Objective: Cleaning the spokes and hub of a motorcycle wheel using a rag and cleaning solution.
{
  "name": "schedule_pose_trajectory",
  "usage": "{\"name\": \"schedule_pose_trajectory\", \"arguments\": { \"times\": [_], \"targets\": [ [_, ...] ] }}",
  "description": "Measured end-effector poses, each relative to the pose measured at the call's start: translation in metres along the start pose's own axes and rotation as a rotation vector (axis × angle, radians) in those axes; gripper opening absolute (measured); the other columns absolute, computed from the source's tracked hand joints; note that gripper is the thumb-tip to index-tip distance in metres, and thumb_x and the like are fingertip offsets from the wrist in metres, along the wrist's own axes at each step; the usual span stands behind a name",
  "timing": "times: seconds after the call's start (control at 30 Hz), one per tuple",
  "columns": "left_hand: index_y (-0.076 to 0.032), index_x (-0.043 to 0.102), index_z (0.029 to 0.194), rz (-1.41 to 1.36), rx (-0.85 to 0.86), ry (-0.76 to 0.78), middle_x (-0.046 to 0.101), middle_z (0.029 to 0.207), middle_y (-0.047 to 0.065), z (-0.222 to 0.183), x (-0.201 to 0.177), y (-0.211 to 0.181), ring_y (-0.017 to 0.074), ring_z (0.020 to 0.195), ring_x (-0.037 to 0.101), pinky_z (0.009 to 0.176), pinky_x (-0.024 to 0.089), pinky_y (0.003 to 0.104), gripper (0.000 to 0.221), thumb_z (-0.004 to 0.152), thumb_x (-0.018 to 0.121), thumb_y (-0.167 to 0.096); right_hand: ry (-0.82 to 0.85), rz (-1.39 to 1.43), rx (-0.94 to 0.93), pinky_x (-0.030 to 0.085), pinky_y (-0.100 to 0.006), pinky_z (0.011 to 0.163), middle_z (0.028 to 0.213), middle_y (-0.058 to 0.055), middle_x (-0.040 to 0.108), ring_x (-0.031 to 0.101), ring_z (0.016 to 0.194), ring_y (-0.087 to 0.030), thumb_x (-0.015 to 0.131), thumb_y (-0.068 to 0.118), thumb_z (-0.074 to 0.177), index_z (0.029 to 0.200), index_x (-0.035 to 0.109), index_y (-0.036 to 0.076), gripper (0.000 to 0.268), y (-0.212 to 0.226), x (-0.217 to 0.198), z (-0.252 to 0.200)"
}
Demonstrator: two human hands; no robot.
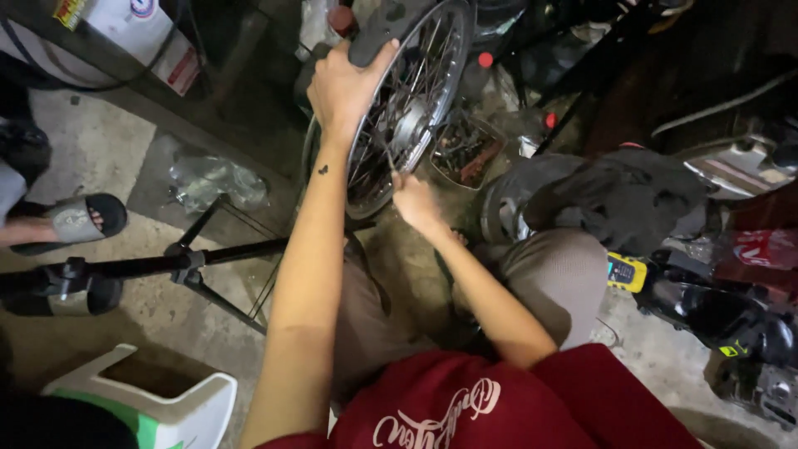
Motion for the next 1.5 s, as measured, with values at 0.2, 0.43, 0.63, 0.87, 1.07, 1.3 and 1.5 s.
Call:
{"name": "schedule_pose_trajectory", "arguments": {
  "times": [0.2, 0.43, 0.63, 0.87, 1.07, 1.3, 1.5],
  "targets": [
    [-0.008, 0.077, 0.098, -0.022, -0.032, 0.003, 0.079, 0.080, 0.011, -0.002, 0.002, 0.000, 0.0362, 0.072, 0.074, 0.070, 0.057, 0.042, 0.075, 0.075, 0.063, -0.078, -0.163, 0.116, 0.076, 0.055, -0.050, 0.087, 0.103, -0.031, 0.071, 0.070, 0.094, -0.045, 0.037, 0.046, 0.107, 0.113, 0.066, -0.009, 0.063, -0.057, -0.011, 0.044],
    [-0.009, 0.075, 0.085, -0.031, 0.024, -0.064, 0.078, 0.073, 0.009, 0.002, 0.005, -0.003, 0.0354, 0.065, 0.073, 0.066, 0.056, 0.042, 0.069, 0.078, 0.063, -0.077, -0.087, 0.058, 0.142, 0.053, -0.050, 0.094, 0.111, -0.030, 0.071, 0.067, 0.104, -0.047, 0.038, 0.036, 0.103, 0.120, 0.068, -0.001, 0.051, -0.050, -0.006, 0.075],
    [-0.009, 0.077, 0.093, -0.025, -0.003, -0.028, 0.079, 0.077, 0.012, 0.003, 0.002, -0.001, 0.0379, 0.071, 0.073, 0.070, 0.056, 0.045, 0.071, 0.077, 0.064, -0.077, 0.022, -0.029, 0.124, 0.058, -0.048, 0.084, 0.097, -0.028, 0.070, 0.069, 0.087, -0.041, 0.033, 0.031, 0.107, 0.112, 0.064, -0.009, 0.051, -0.018, -0.007, 0.039],
    [-0.008, 0.075, 0.087, 0.005, 0.043, -0.075, 0.077, 0.073, 0.015, 0.002, 0.006, -0.001, 0.0415, 0.065, 0.072, 0.065, 0.056, 0.047, 0.073, 0.079, 0.064, -0.080, -0.078, 0.088, 0.125, 0.052, -0.050, 0.097, 0.113, -0.031, 0.070, 0.066, 0.108, -0.048, 0.038, 0.032, 0.099, 0.116, 0.070, -0.003, 0.050, -0.040, -0.012, 0.071],
    [-0.009, 0.077, 0.090, 0.021, 0.028, -0.044, 0.078, 0.076, 0.013, 0.003, 0.005, 0.003, 0.0410, 0.068, 0.072, 0.067, 0.056, 0.047, 0.072, 0.079, 0.065, -0.079, -0.030, 0.006, 0.072, 0.056, -0.056, 0.085, 0.097, -0.033, 0.071, 0.070, 0.090, -0.051, 0.032, 0.033, 0.108, 0.111, 0.065, -0.008, 0.053, -0.015, 0.002, 0.034],
    [-0.012, 0.077, 0.096, 0.017, 0.010, -0.049, 0.078, 0.077, 0.014, 0.002, 0.008, 0.003, 0.0420, 0.070, 0.072, 0.068, 0.056, 0.048, 0.071, 0.078, 0.064, -0.080, -0.106, 0.092, 0.169, 0.053, -0.050, 0.095, 0.114, -0.032, 0.069, 0.065, 0.109, -0.049, 0.037, 0.041, 0.103, 0.121, 0.065, -0.005, 0.056, -0.048, -0.002, 0.077],
    [-0.011, 0.078, 0.093, -0.018, 0.066, -0.065, 0.079, 0.075, 0.011, 0.001, 0.004, -0.001, 0.0381, 0.066, 0.073, 0.064, 0.056, 0.045, 0.065, 0.081, 0.067, -0.074, -0.029, 0.038, 0.089, 0.063, -0.049, 0.075, 0.077, -0.031, 0.070, 0.073, 0.070, -0.044, 0.031, 0.031, 0.110, 0.091, 0.066, -0.014, 0.060, -0.008, -0.004, 0.034]
  ]
}}
Point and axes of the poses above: each hand's wrist, its own z-axis towards the middle knuckle, its own x-axis out of the palm, y = z × x, the point moved 8 cm from there along z, towards the middle knuckle
